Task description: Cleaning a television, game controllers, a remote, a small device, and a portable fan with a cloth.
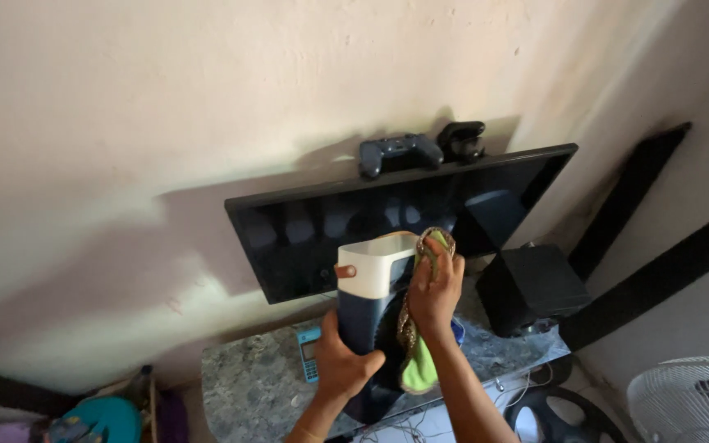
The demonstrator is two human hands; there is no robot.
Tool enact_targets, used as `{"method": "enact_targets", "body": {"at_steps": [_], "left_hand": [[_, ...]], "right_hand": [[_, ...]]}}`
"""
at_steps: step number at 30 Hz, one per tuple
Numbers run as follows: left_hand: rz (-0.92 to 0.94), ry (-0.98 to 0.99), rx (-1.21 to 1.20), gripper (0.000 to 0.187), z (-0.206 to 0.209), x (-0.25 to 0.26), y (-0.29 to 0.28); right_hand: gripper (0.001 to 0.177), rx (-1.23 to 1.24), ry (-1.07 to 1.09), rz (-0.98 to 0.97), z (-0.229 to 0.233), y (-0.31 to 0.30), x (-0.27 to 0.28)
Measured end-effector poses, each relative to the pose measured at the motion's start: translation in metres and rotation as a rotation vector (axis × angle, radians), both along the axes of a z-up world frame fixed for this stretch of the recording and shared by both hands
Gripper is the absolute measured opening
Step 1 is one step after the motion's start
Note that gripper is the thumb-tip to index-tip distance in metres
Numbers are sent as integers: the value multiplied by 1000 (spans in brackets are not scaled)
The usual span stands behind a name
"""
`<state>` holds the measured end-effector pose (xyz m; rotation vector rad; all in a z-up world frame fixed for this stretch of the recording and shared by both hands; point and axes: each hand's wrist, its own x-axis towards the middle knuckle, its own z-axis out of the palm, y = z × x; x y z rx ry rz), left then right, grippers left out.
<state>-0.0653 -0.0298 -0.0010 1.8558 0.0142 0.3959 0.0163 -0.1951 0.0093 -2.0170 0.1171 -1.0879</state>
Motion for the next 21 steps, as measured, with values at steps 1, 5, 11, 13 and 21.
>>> {"method": "enact_targets", "body": {"at_steps": [1,5,11,13,21], "left_hand": [[-17,23,-47,62,-1,1,1],[-67,192,-227,64,13,0,9],[-178,3,-350,72,-16,22,42],[-189,-33,-416,78,-45,28,47],[-152,136,-512,86,-29,25,44]], "right_hand": [[32,-3,28,-44,-7,-4,3],[30,280,365,-18,-86,-41,25],[46,717,442,581,-154,-55,-3],[43,743,555,676,-131,-58,-13],[50,1031,990,785,-112,-69,-30]]}}
